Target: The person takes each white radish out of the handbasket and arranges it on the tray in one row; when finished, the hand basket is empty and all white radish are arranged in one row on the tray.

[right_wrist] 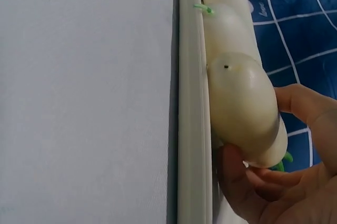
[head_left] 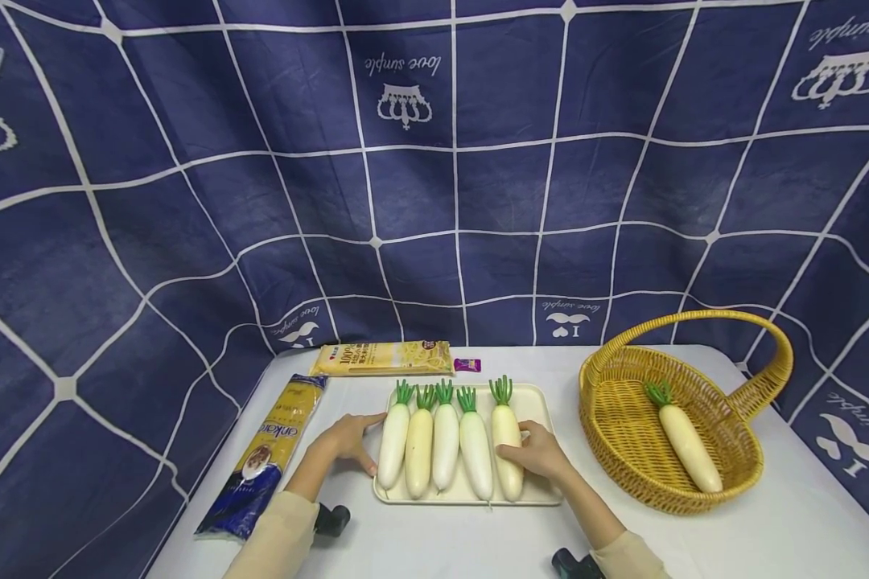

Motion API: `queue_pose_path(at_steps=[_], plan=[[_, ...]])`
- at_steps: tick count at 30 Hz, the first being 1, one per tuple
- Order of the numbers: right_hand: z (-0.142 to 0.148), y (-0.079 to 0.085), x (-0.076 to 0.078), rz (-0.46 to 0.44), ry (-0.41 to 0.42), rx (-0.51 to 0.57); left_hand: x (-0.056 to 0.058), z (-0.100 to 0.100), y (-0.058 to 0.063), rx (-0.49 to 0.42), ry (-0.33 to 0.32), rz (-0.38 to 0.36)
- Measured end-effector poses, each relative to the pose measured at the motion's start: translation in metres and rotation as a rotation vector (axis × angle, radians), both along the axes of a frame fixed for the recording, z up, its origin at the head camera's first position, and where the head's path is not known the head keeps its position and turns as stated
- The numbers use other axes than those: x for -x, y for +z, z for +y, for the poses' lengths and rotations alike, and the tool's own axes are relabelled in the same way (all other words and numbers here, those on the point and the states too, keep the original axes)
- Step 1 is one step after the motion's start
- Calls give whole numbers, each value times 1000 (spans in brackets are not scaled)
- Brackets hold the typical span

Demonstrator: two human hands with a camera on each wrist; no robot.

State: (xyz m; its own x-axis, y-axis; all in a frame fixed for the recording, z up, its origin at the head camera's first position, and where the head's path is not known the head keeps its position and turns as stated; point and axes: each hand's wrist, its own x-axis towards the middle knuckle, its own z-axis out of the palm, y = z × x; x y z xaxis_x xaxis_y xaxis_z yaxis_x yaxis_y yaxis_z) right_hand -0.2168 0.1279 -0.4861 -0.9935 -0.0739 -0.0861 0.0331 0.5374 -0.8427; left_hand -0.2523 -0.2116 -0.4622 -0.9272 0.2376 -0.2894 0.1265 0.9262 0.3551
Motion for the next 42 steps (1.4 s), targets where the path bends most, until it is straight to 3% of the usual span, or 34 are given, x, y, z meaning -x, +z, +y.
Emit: queue_pose_path(at_steps=[4, 8, 20, 37, 42], plan=[[-4, 4, -2, 20, -5, -113, 0, 1, 0, -1, 2, -4], [-6, 6, -4, 10, 3, -147, 1, 1, 0, 6, 7, -8], [-8, 4, -11, -26, 77, 35, -1, 1, 3, -13, 11, -1], [-1, 5, -7, 17, 111, -26, -1, -1, 0, -24, 18, 5], [2, 2, -5, -27, 104, -11, -1, 0, 0, -34, 23, 2]])
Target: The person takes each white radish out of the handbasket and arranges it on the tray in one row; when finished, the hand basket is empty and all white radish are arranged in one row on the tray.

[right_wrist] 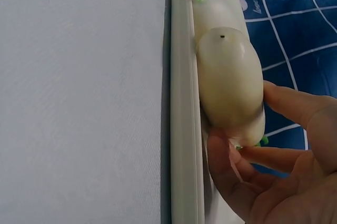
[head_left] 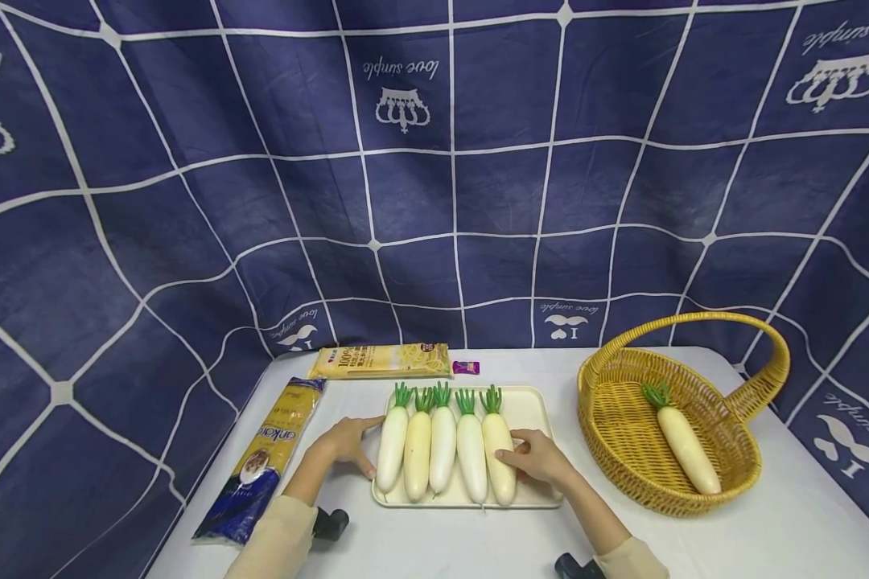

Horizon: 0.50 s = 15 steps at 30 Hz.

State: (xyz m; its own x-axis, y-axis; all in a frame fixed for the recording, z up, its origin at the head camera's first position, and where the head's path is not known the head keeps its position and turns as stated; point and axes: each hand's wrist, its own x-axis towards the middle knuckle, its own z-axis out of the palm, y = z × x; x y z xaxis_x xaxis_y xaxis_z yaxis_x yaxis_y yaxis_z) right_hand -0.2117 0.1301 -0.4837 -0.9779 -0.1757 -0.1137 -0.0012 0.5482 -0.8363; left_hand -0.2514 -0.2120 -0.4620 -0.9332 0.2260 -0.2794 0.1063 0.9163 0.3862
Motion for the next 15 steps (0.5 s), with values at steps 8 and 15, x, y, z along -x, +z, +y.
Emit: queue_pose_path(at_steps=[8, 15], plan=[[8, 11, -5, 3, -23, -68, -2, 0, 1, 4, -2, 7], [30, 34, -14, 15, 95, 10, -1, 0, 0, 3, 0, 0]])
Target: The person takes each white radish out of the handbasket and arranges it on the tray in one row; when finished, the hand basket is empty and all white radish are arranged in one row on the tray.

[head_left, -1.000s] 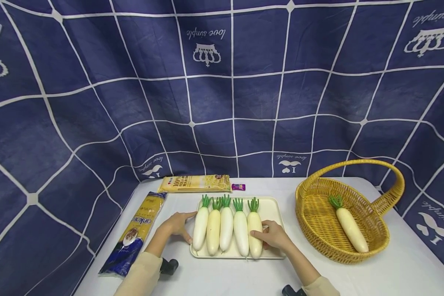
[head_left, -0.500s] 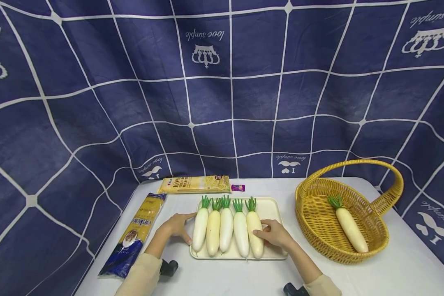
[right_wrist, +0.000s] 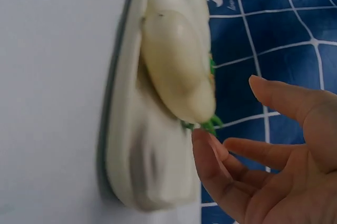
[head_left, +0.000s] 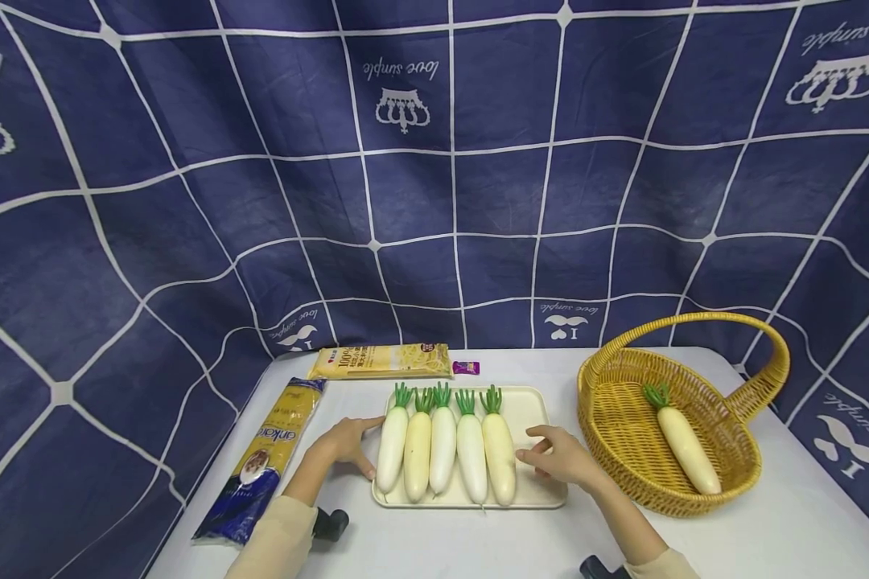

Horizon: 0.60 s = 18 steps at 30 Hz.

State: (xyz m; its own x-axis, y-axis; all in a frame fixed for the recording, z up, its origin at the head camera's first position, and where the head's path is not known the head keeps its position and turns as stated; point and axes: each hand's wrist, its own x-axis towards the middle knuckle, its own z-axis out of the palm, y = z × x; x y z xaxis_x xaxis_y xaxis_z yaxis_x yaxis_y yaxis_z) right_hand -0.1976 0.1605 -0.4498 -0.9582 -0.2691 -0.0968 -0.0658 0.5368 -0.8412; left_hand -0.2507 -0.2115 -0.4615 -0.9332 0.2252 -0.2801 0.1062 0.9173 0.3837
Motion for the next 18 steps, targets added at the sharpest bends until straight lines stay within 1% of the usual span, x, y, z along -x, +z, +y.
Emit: queue_pose_path(at_steps=[4, 7, 12, 15, 18], plan=[[18, 16, -5, 9, 105, 68, 0, 0, 0, -1, 0, 2], [33, 30, -7, 19, 136, 95, 0, -1, 0, 4, -12, 9], [60, 51, -6, 34, 139, 95, 0, 0, 1, 21, -10, 0], [76, 60, -5, 36, 114, 92, 0, 0, 1, 25, -2, -9], [91, 66, -4, 28, 65, 78, 0, 0, 1, 23, -8, -5]])
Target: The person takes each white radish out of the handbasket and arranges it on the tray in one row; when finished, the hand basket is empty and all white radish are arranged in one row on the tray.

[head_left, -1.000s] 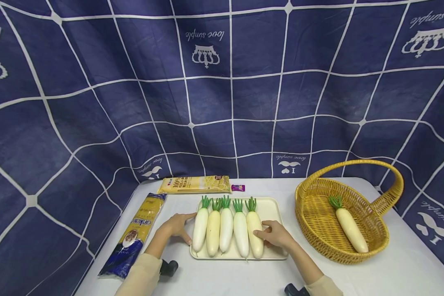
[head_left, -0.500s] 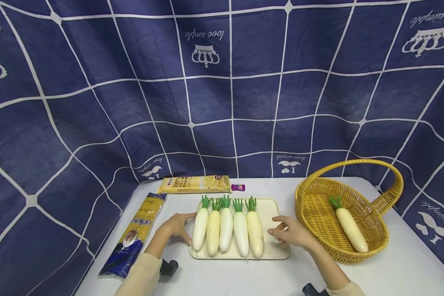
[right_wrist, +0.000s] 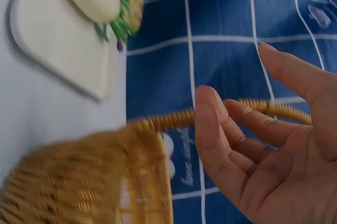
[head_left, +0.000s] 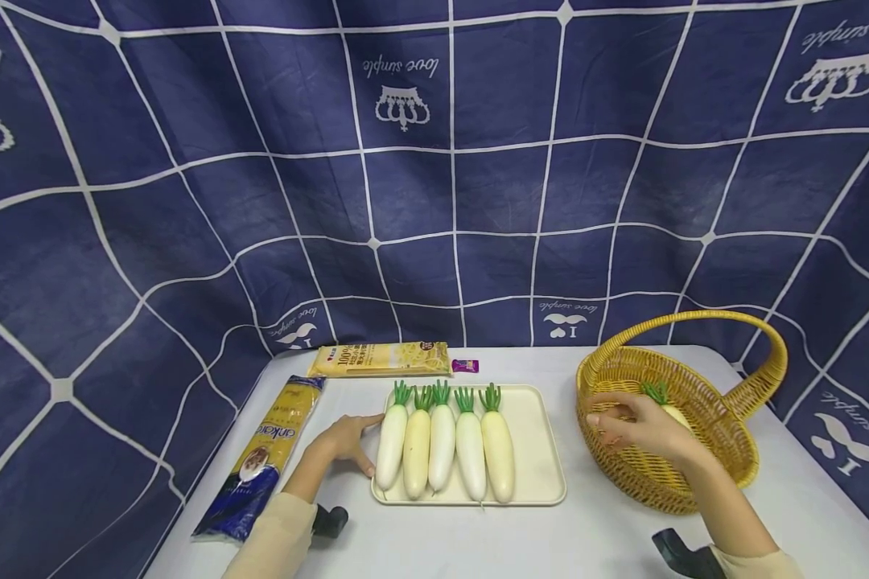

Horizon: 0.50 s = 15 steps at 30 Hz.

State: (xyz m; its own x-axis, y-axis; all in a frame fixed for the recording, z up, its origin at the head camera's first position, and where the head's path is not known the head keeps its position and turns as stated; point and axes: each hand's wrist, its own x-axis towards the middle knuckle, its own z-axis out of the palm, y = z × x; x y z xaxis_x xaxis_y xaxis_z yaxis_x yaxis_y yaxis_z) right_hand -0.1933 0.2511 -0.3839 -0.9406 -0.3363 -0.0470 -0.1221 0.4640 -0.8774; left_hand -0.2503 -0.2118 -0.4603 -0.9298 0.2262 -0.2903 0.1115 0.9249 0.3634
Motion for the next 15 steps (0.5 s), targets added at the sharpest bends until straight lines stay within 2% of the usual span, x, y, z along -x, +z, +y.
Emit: queue_pose_path(at_steps=[7, 11, 15], plan=[[27, 13, 6, -20, -43, -49, 0, 0, 1, -6, -11, 9], [39, 15, 16, -18, -50, -119, 0, 0, 0, -6, -9, 8], [52, 15, 27, -75, -64, -154, 0, 0, 0, 1, -8, 0]])
